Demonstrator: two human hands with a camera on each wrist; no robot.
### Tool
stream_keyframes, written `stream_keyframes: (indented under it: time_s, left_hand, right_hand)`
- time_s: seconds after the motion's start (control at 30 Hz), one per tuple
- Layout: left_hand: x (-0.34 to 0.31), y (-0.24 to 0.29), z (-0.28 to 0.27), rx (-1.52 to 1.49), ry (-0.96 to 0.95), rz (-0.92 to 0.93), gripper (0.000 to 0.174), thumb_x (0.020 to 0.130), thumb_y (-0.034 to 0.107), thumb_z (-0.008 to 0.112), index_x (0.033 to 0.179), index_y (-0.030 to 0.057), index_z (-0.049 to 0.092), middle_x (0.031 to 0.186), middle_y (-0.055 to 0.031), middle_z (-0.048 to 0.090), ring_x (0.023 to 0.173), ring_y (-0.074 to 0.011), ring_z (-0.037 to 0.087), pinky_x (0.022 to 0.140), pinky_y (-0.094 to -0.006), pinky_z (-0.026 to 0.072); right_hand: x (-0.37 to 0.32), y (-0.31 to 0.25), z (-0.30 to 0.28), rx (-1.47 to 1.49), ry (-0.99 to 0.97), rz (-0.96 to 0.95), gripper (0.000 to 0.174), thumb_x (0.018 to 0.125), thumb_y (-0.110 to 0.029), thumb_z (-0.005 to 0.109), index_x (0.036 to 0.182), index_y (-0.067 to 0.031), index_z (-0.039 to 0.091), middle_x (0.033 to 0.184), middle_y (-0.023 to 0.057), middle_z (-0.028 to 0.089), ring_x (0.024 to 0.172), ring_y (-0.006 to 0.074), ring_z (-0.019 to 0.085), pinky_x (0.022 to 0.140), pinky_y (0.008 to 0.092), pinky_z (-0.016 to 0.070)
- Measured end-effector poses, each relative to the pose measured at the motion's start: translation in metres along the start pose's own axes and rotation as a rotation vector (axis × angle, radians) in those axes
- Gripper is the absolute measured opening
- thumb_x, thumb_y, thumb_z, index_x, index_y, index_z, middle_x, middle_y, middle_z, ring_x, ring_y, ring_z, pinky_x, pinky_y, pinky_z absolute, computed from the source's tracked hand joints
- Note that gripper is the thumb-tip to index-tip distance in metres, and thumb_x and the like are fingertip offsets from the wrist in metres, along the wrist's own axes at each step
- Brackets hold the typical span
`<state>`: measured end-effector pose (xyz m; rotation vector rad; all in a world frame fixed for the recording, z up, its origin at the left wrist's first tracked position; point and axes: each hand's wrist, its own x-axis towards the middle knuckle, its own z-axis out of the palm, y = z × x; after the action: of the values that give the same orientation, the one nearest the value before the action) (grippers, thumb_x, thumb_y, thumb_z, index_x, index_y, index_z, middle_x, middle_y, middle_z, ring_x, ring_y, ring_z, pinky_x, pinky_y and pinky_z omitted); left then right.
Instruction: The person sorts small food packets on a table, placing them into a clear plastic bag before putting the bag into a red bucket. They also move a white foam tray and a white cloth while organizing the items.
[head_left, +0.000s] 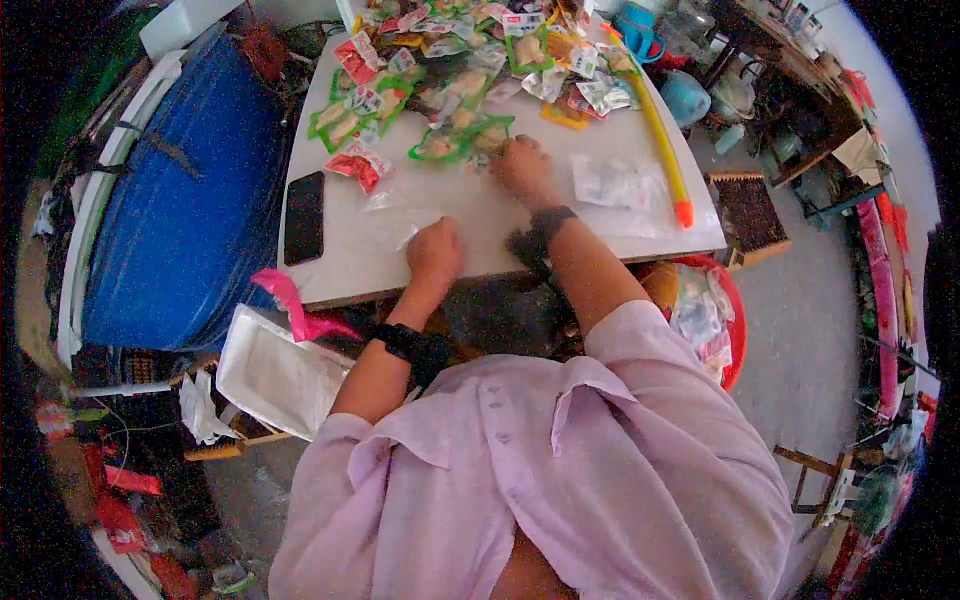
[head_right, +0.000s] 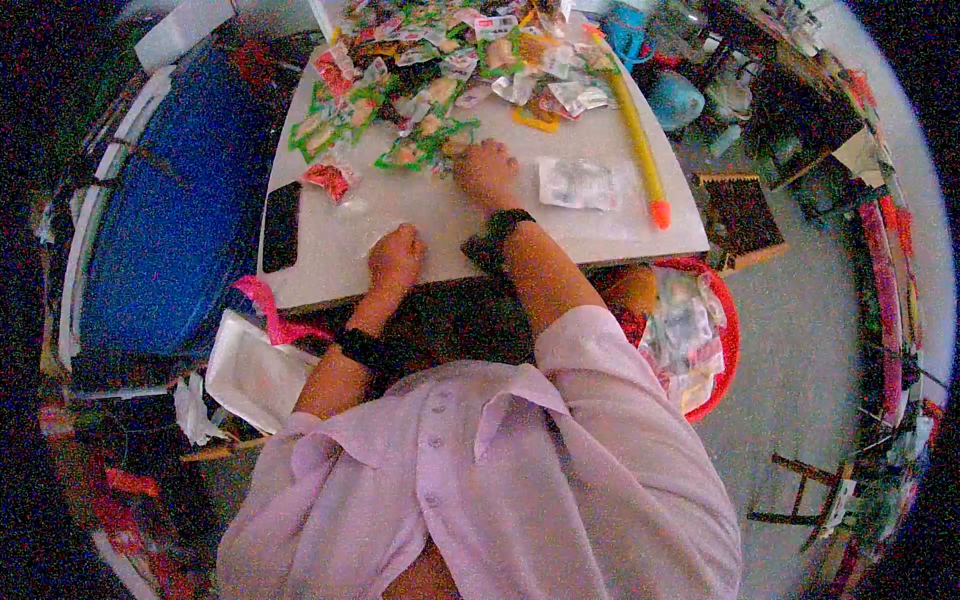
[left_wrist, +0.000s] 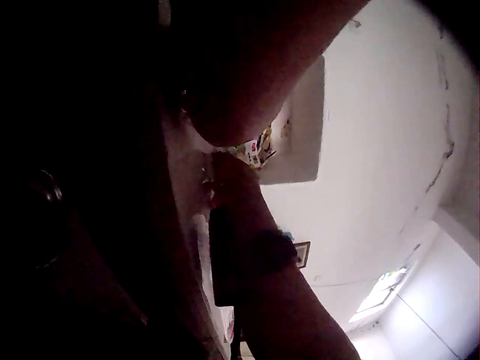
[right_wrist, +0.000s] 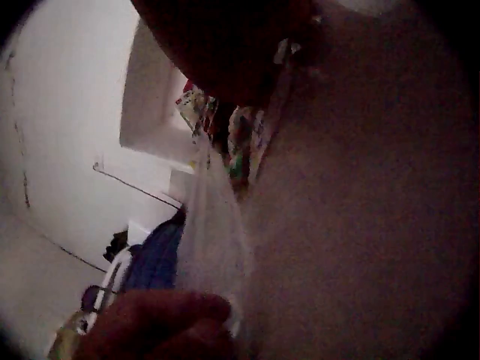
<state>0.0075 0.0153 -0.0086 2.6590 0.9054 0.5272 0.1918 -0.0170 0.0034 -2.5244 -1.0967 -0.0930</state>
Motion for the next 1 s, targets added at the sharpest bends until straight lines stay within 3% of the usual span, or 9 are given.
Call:
stream_keyframes:
  time_s: [0.1,0.3,0.4,0.5,0.6,0.63,0.8,0.93,1.0]
  left_hand:
    - [0.0,0.002,-0.001,0.023,0.026,0.007,0.011,0.068,0.016,0.045,0.067,0.0049,0.046,0.06,-0.0148,0.052,0.06,-0.0335,0.051,0.054,-0.0434,0.0394]
    - [0.002,0.012,-0.002,0.033,-0.019,-0.019,0.011,0.069,0.016,0.044,0.07,0.0052,0.046,0.061,-0.0156,0.052,0.06,-0.0332,0.052,0.054,-0.0435,0.0394]
    - [0.004,0.017,-0.001,0.002,-0.03,-0.015,0.011,0.07,0.016,0.044,0.072,0.0049,0.045,0.062,-0.0157,0.052,0.061,-0.0331,0.052,0.054,-0.0435,0.0394]
    - [0.001,0.015,0.008,-0.067,0.045,0.049,0.013,0.07,0.016,0.044,0.076,0.0052,0.046,0.064,-0.0159,0.053,0.062,-0.0331,0.052,0.055,-0.0434,0.0395]
    - [0.0,0.016,0.009,-0.114,-0.029,0.004,0.025,0.071,0.02,0.044,0.092,0.0075,0.046,0.076,-0.0164,0.054,0.068,-0.0333,0.052,0.062,-0.0418,0.0404]
    - [0.0,0.018,0.008,-0.122,-0.087,-0.034,0.031,0.071,0.022,0.044,0.099,0.0086,0.046,0.082,-0.0166,0.055,0.071,-0.0334,0.052,0.065,-0.041,0.0408]
    - [-0.007,0.026,-0.001,-0.184,-0.074,-0.076,0.031,0.069,0.018,0.044,0.098,0.0086,0.047,0.078,-0.0169,0.055,0.07,-0.033,0.052,0.063,-0.0413,0.0403]
    - [-0.009,0.022,0.004,-0.222,-0.042,-0.05,0.031,0.068,0.017,0.044,0.098,0.0091,0.047,0.077,-0.0163,0.055,0.07,-0.0329,0.052,0.062,-0.0414,0.0401]
    - [-0.01,0.021,-0.001,-0.275,-0.156,-0.091,0.031,0.07,0.018,0.045,0.1,0.0091,0.046,0.076,-0.0164,0.055,0.071,-0.032,0.052,0.063,-0.0406,0.0403]
  right_hand:
    - [0.003,0.003,0.009,0.427,0.05,0.097,0.03,0.068,-0.029,0.051,0.075,-0.0002,0.051,0.067,0.0122,0.052,0.068,0.0255,0.052,0.059,0.0338,0.0405]
    - [-0.033,0.03,-0.037,0.981,0.031,0.183,0.015,0.072,-0.015,0.053,0.079,-0.0026,0.051,0.069,0.0065,0.054,0.059,0.0153,0.049,0.051,0.0252,0.04]
    - [-0.058,0.034,-0.068,0.878,-0.006,0.169,0.012,0.072,-0.014,0.053,0.076,-0.0026,0.051,0.066,0.0039,0.052,0.057,0.0114,0.046,0.049,0.023,0.0384]
    - [-0.083,0.047,-0.09,0.961,-0.3,0.065,0.012,0.071,-0.014,0.055,0.075,-0.0032,0.051,0.067,0.0038,0.052,0.059,0.0123,0.047,0.051,0.0241,0.0392]
    - [-0.091,0.057,-0.08,0.776,-0.321,-0.201,0.013,0.068,-0.014,0.056,0.076,-0.0042,0.052,0.068,0.0027,0.052,0.06,0.0128,0.048,0.053,0.0252,0.04]
    - [-0.091,0.058,-0.08,0.765,-0.348,-0.2,0.013,0.068,-0.014,0.056,0.076,-0.0044,0.052,0.068,0.003,0.052,0.06,0.0133,0.048,0.054,0.0258,0.0403]
    - [-0.089,0.053,-0.079,0.8,-0.545,-0.107,0.015,0.068,-0.016,0.054,0.078,-0.0046,0.053,0.071,0.0067,0.054,0.063,0.0176,0.051,0.057,0.0292,0.0417]
    - [-0.081,0.06,-0.069,0.652,-0.605,-0.173,0.018,0.069,-0.019,0.051,0.079,-0.0044,0.053,0.074,0.009,0.054,0.066,0.0206,0.052,0.059,0.031,0.0419]
    - [-0.079,0.055,-0.076,0.506,-0.59,-0.214,0.019,0.069,-0.02,0.05,0.079,-0.0045,0.053,0.075,0.009,0.054,0.067,0.0216,0.053,0.059,0.0314,0.0418]
